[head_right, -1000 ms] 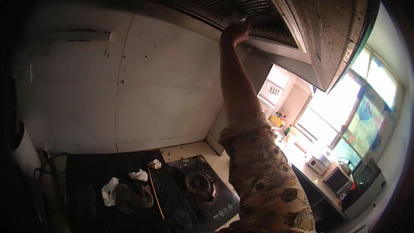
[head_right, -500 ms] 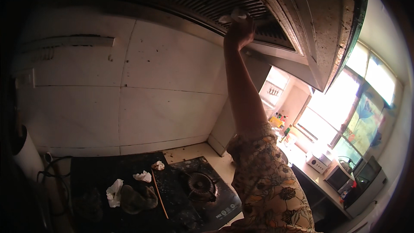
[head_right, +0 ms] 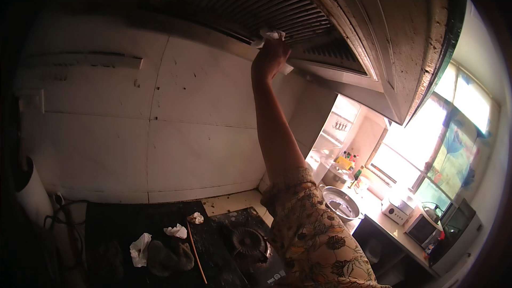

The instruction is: The person cleans the underside of a kitchen range hood using a cloth and paper towels. They repeatedly wipe the metal surface, rinse the cloth at the sink, and continue wiping different sections of the hood.

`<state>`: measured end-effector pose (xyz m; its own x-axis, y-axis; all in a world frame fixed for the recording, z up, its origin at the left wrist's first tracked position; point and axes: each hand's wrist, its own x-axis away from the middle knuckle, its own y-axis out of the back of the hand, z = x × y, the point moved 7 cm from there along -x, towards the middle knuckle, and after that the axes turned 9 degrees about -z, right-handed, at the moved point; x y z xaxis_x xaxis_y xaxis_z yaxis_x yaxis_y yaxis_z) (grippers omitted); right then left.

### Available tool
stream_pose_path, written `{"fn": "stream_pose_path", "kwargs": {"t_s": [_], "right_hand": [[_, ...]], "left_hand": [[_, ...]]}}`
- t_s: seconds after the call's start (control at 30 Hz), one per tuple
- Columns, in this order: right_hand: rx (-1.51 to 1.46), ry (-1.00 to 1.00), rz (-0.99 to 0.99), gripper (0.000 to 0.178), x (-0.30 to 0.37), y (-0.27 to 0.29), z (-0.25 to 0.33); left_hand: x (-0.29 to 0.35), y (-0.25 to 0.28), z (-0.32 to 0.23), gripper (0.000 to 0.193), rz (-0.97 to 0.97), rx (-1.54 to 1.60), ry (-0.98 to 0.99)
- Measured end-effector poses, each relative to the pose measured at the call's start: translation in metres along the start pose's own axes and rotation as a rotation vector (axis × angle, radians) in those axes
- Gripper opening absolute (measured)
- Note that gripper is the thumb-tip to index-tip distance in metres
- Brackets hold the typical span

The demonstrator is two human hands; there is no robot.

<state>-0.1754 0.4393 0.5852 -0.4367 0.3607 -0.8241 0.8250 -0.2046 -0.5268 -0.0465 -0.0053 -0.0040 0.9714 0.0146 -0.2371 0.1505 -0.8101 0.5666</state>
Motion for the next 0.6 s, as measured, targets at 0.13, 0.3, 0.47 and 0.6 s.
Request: {"fn": "stream_pose_path", "kwargs": {"t_s": [0.13,0.3,0.47,0.6], "right_hand": [[-0.261,-0.458,0.079,0.026,-0.011,-0.003,-0.027],[-0.311,-0.723,-0.002,0.030,0.002,-0.006,-0.020],[-0.438,-1.056,-0.138,0.033,0.018,-0.018,-0.056],[0.184,-0.757,-0.041,0.019,0.007,-0.033,-0.055]], "left_hand": [[0.002,-0.003,0.006,0.019,0.072,-0.070,0.069],[0.003,-0.004,0.006,0.018,0.072,0.009,0.025],[0.000,-0.005,0.007,0.019,0.131,-0.003,0.000],[0.004,-0.013,0.020,0.018,0.126,0.050,-0.089]]}}
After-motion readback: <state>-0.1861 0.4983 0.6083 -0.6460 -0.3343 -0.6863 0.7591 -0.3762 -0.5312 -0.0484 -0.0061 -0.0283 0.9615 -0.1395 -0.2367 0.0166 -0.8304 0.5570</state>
